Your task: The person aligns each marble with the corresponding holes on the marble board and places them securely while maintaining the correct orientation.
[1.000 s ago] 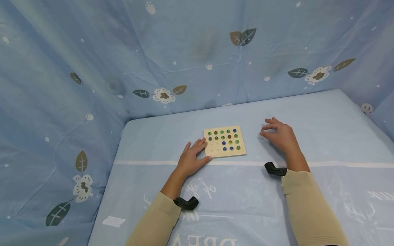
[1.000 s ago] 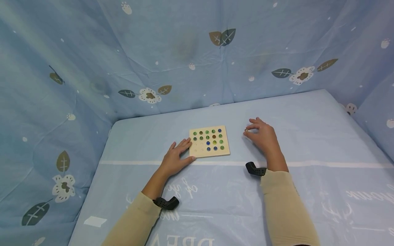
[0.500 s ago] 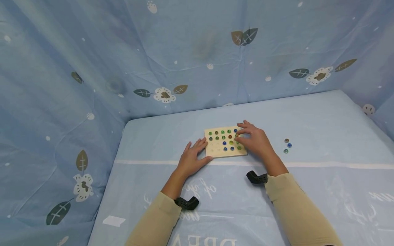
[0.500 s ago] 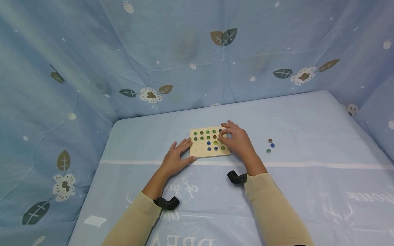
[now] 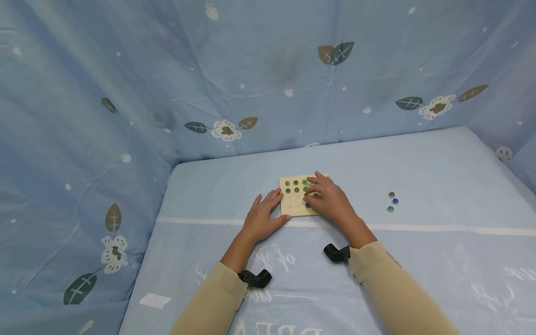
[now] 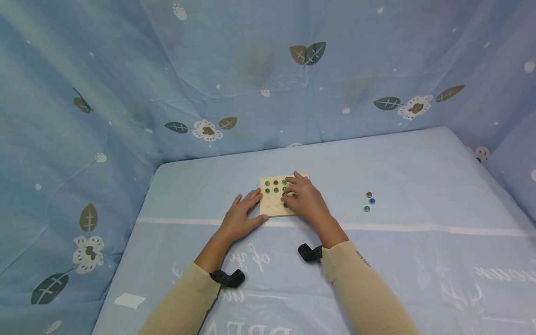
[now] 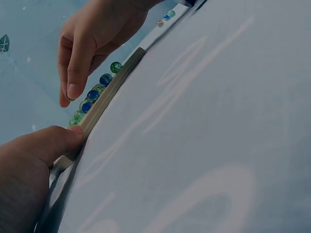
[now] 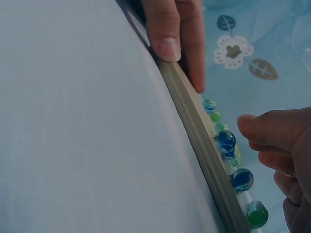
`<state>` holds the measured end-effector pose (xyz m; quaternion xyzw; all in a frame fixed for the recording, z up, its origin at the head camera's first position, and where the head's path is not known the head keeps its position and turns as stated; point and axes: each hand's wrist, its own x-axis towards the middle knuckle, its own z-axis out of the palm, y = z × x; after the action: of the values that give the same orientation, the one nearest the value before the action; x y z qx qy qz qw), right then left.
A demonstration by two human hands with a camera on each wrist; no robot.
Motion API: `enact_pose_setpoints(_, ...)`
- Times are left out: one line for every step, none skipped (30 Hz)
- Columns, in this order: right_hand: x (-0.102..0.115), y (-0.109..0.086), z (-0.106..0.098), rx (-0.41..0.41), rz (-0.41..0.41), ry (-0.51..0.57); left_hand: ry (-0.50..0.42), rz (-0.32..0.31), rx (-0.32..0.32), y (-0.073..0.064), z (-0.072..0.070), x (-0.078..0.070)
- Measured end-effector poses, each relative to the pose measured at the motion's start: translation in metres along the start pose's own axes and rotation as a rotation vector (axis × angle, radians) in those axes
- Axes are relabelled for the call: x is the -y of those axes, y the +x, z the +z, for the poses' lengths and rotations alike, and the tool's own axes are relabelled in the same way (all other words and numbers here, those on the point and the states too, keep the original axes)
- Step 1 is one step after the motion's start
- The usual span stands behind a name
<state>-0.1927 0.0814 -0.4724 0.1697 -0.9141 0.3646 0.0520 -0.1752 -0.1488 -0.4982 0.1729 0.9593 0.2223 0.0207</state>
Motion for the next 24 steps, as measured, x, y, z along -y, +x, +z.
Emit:
enact_pose_setpoints(0.001, 0.0, 0.001, 0.002, -0.006, -0.012, 0.011, -0.002, 0.005, 0.0, 0.0, 0.0)
enact_pose_setpoints(0.001, 0.0, 0.002, 0.003, -0.01, -0.022, 0.019, -0.002, 0.008, 0.0, 0.0, 0.0)
enact_pose_setpoints(0.002, 0.001, 0.003, 0.002, -0.013, -0.033, 0.025, -0.001, 0.009, 0.0, 0.0, 0.0)
enact_pose_setpoints(0.003, 0.001, 0.004, 0.002, -0.014, -0.043, 0.031, 0.002, 0.009, 0.0, 0.001, 0.0)
enact_pose_setpoints(0.004, 0.002, 0.005, 0.003, -0.019, -0.054, 0.038, 0.005, 0.01, 0.001, 0.001, 0.0)
enact_pose_setpoints(0.004, 0.002, 0.006, 0.002, -0.025, -0.065, 0.043, 0.01, 0.009, 0.001, 0.001, 0.0)
enact_pose_setpoints(0.005, 0.003, 0.007, 0.004, -0.033, -0.075, 0.049, 0.014, 0.008, 0.001, 0.001, 0.0)
enact_pose_setpoints(0.006, 0.003, 0.008, 0.003, -0.041, -0.082, 0.052, 0.018, 0.005, 0.001, 0.002, 0.0)
enact_pose_setpoints(0.007, 0.004, 0.009, 0.006, -0.052, -0.094, 0.058, 0.021, 0.004, 0.001, 0.002, 0.0)
enact_pose_setpoints(0.009, 0.004, 0.009, 0.012, -0.064, -0.109, 0.063, 0.023, 0.002, 0.001, 0.002, 0.001)
enact_pose_setpoints(0.01, 0.005, 0.01, 0.02, -0.073, -0.12, 0.066, 0.025, 0.001, 0.001, 0.003, 0.001)
enact_pose_setpoints(0.011, 0.005, 0.011, 0.03, -0.077, -0.135, 0.067, 0.028, 0.0, 0.0, 0.003, 0.002)
enact_pose_setpoints(0.011, 0.005, 0.012, 0.04, -0.078, -0.147, 0.071, 0.031, 0.0, 0.0, 0.003, 0.002)
enact_pose_setpoints(0.012, 0.005, 0.013, 0.048, -0.075, -0.155, 0.071, 0.033, 0.001, 0.0, 0.003, 0.002)
enact_pose_setpoints(0.013, 0.005, 0.014, 0.057, -0.07, -0.161, 0.07, 0.038, 0.002, 0.0, 0.002, 0.002)
enact_pose_setpoints(0.013, 0.005, 0.015, 0.065, -0.064, -0.163, 0.068, 0.042, 0.004, -0.001, 0.002, 0.002)
enact_pose_setpoints(0.013, 0.005, 0.016, 0.071, -0.059, -0.167, 0.069, 0.046, 0.004, -0.001, 0.001, 0.002)
enact_pose_setpoints(0.014, 0.005, 0.017, 0.074, -0.058, -0.171, 0.07, 0.049, 0.005, -0.002, 0.001, 0.001)
enact_pose_setpoints(0.014, 0.005, 0.017, 0.074, -0.059, -0.174, 0.074, 0.051, 0.007, -0.002, 0.0, 0.001)
enact_pose_setpoints(0.015, 0.005, 0.018, 0.072, -0.064, -0.179, 0.074, 0.052, 0.009, -0.002, 0.0, 0.001)
enact_pose_setpoints(0.015, 0.005, 0.018, 0.07, -0.071, -0.187, 0.077, 0.053, 0.009, -0.002, 0.0, 0.001)
enact_pose_setpoints(0.015, 0.006, 0.018, 0.068, -0.077, -0.196, 0.08, 0.052, 0.01, -0.002, 0.0, 0.001)
enact_pose_setpoints(0.016, 0.006, 0.018, 0.067, -0.077, -0.202, 0.084, 0.052, 0.009, -0.002, 0.0, 0.002)
enact_pose_setpoints(0.016, 0.006, 0.018, 0.067, -0.076, -0.207, 0.083, 0.051, 0.011, -0.002, 0.0, 0.002)
